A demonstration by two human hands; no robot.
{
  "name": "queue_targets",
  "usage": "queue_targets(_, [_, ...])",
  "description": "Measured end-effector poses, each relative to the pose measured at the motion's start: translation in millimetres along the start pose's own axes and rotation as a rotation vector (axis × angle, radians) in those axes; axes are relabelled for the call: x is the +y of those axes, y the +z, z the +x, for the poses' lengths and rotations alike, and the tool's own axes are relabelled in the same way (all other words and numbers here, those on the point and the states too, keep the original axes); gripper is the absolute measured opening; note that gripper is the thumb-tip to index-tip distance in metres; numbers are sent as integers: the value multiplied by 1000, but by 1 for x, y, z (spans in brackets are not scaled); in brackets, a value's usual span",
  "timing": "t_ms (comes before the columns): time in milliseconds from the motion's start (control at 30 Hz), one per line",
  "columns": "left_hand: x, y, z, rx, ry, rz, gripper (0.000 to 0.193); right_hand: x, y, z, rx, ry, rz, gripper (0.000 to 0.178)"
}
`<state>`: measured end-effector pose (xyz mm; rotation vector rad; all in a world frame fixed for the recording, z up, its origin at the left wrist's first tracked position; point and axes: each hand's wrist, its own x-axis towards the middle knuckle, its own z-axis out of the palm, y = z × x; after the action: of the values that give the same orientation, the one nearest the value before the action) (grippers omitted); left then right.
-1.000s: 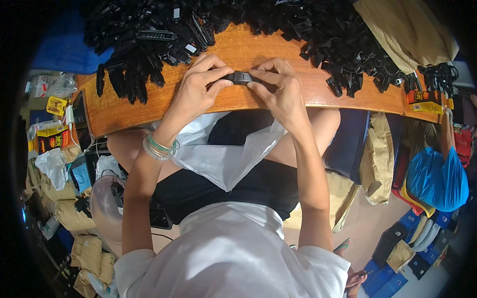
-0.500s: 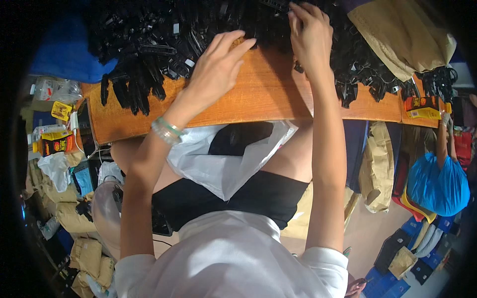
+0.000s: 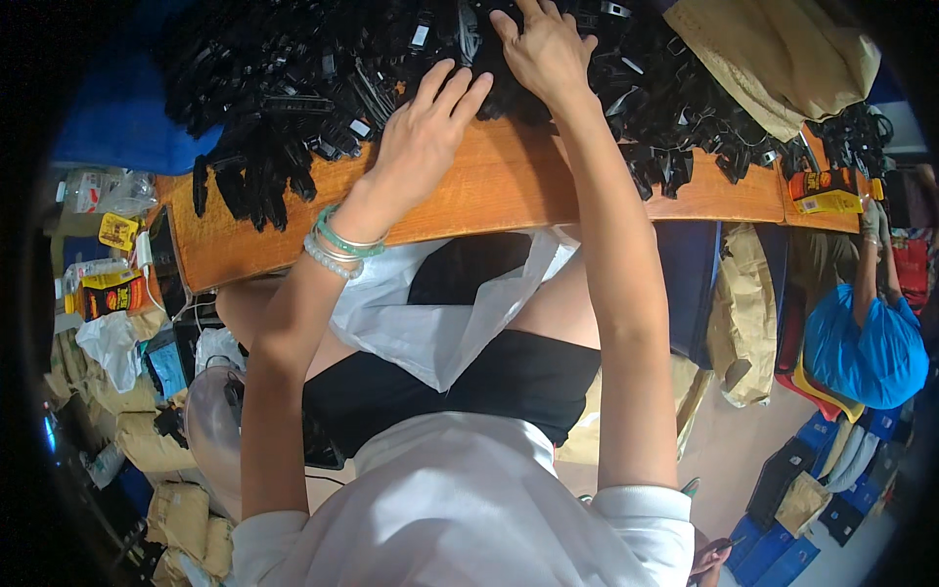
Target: The person assembles small black plastic components by hand.
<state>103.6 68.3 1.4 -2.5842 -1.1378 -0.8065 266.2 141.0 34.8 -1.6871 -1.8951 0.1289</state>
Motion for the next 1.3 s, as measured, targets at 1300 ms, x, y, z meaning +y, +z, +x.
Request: queue_targets(1300, [-2,-59,-85,62,-689,-994,17,-14,-13,-154,37,-216,587,24])
